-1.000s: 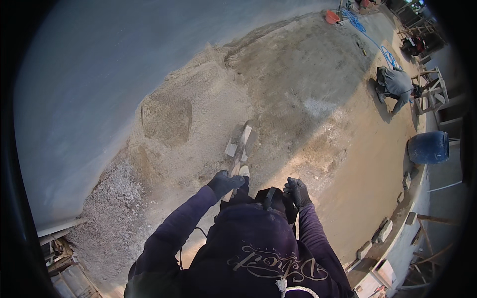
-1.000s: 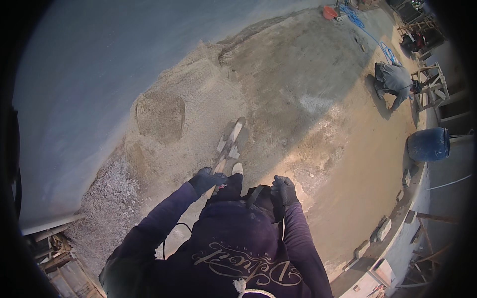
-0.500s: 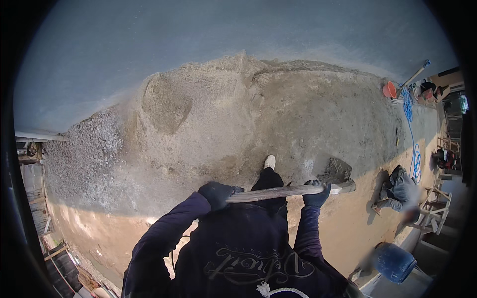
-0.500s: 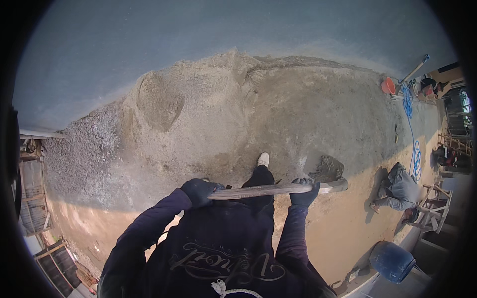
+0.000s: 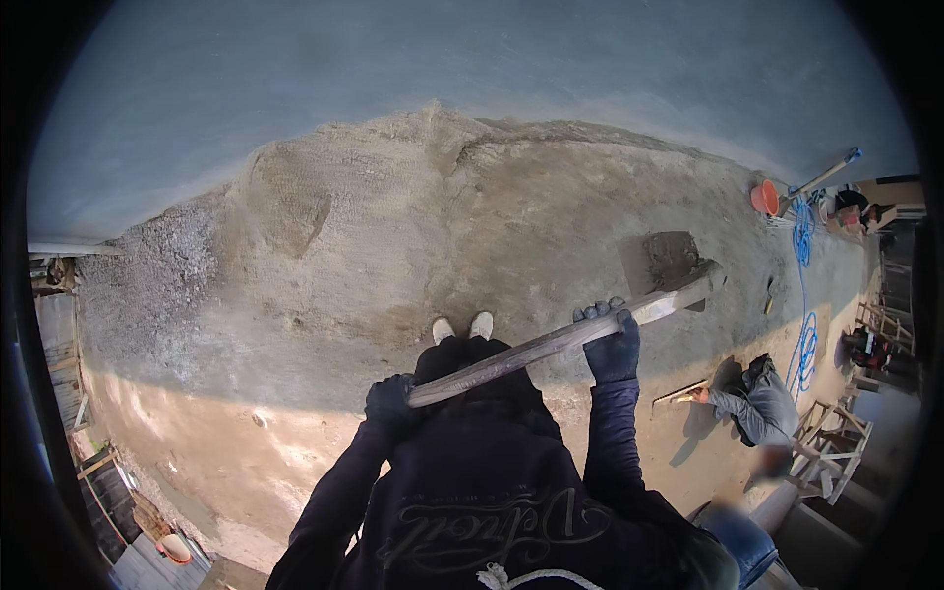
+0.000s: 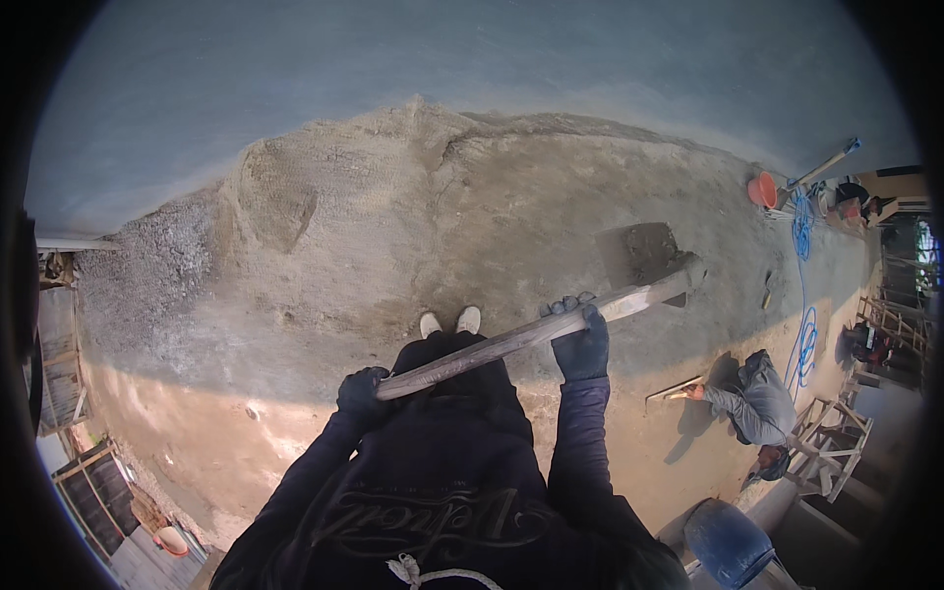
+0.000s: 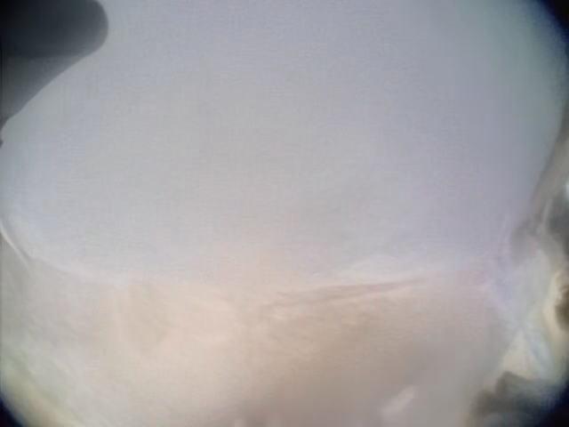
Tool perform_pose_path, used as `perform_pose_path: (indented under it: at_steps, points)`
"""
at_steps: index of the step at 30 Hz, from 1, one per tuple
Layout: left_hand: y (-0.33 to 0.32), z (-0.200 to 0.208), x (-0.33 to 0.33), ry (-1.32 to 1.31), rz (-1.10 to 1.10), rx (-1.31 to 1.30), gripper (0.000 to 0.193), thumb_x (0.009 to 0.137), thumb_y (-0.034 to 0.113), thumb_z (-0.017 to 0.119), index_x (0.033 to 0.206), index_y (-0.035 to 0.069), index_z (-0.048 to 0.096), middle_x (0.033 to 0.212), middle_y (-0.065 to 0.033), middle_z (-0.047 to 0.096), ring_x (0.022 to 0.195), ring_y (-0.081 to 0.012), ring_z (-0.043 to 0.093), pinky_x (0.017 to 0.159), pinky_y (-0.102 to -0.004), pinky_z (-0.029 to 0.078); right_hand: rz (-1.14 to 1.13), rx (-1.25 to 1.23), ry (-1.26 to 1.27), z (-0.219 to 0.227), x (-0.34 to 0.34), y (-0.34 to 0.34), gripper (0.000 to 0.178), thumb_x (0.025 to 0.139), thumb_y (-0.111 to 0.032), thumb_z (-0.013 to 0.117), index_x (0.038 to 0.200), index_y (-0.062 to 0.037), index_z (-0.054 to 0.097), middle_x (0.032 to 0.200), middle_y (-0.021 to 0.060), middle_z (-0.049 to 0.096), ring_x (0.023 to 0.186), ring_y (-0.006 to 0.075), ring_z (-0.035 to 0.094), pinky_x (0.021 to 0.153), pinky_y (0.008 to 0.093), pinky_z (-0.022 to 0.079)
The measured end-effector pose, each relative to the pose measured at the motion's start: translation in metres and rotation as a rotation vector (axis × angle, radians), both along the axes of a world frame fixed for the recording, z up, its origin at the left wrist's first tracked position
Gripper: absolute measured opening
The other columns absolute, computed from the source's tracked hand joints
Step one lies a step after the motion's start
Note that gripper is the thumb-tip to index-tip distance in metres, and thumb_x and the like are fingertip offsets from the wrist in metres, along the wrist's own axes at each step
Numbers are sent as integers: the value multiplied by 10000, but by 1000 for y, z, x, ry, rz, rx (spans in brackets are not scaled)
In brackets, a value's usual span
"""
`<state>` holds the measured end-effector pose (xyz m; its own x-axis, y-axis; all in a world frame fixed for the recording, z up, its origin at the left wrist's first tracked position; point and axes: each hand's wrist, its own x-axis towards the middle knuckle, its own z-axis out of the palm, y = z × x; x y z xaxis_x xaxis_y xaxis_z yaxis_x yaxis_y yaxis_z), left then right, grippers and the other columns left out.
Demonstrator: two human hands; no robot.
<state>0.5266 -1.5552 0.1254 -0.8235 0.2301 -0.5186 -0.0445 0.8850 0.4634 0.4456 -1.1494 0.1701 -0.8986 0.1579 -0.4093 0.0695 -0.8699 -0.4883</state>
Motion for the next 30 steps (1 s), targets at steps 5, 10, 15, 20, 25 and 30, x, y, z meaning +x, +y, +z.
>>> perform_pose_path:
  at_steps: [5, 10, 15, 20, 25, 30]
  points:
    - [60, -29, -37, -298, 26, 588, 459, 788, 409, 806, 1071, 69, 682, 911, -135, 724, 825, -301, 719, 754, -415, 564, 186, 535, 272, 85, -40, 29, 617, 876, -186, 748, 1402, -108, 433, 1125, 140, 649, 1066, 323, 656, 1014, 541, 509]
    - [171, -22, -106, -762, 210, 946, 365, 851, 215, 820, 1127, 33, 666, 882, -56, 703, 779, -138, 706, 686, -298, 549, -32, 741, 67, 68, -90, 34, 700, 887, -151, 751, 1464, -76, 361, 1025, 162, 660, 889, 294, 703, 848, 504, 599]
    - [269, -121, -145, -413, 474, 611, 509, 791, 306, 847, 1161, 17, 650, 963, -130, 737, 901, -262, 725, 804, -375, 543, 58, 661, -274, -119, -118, 38, 315, 950, -103, 685, 1204, -35, 511, 820, 116, 658, 681, 239, 688, 649, 403, 611]
    - [335, -271, -160, -653, 535, 48, 495, 762, 294, 857, 1082, -6, 627, 902, -146, 720, 869, -310, 715, 785, -420, 535, 454, 611, -708, -390, -146, 63, 131, 908, -124, 733, 953, -53, 633, 769, 80, 656, 630, 200, 653, 572, 354, 552]
    - [433, -295, -172, -1038, 955, 476, 367, 800, 248, 818, 998, 9, 622, 734, -70, 642, 644, -193, 652, 543, -368, 482, 851, 463, -1121, -457, -176, 140, 211, 869, -233, 759, 829, -61, 645, 642, 52, 611, 538, 194, 609, 540, 366, 527]
    - [468, -233, -209, -854, 986, 527, 394, 850, 345, 757, 1002, -5, 659, 744, -111, 669, 688, -214, 684, 599, -374, 512, 751, 194, -917, -404, -232, 176, 190, 892, -236, 745, 869, -105, 609, 719, 31, 573, 637, 201, 601, 679, 363, 571]
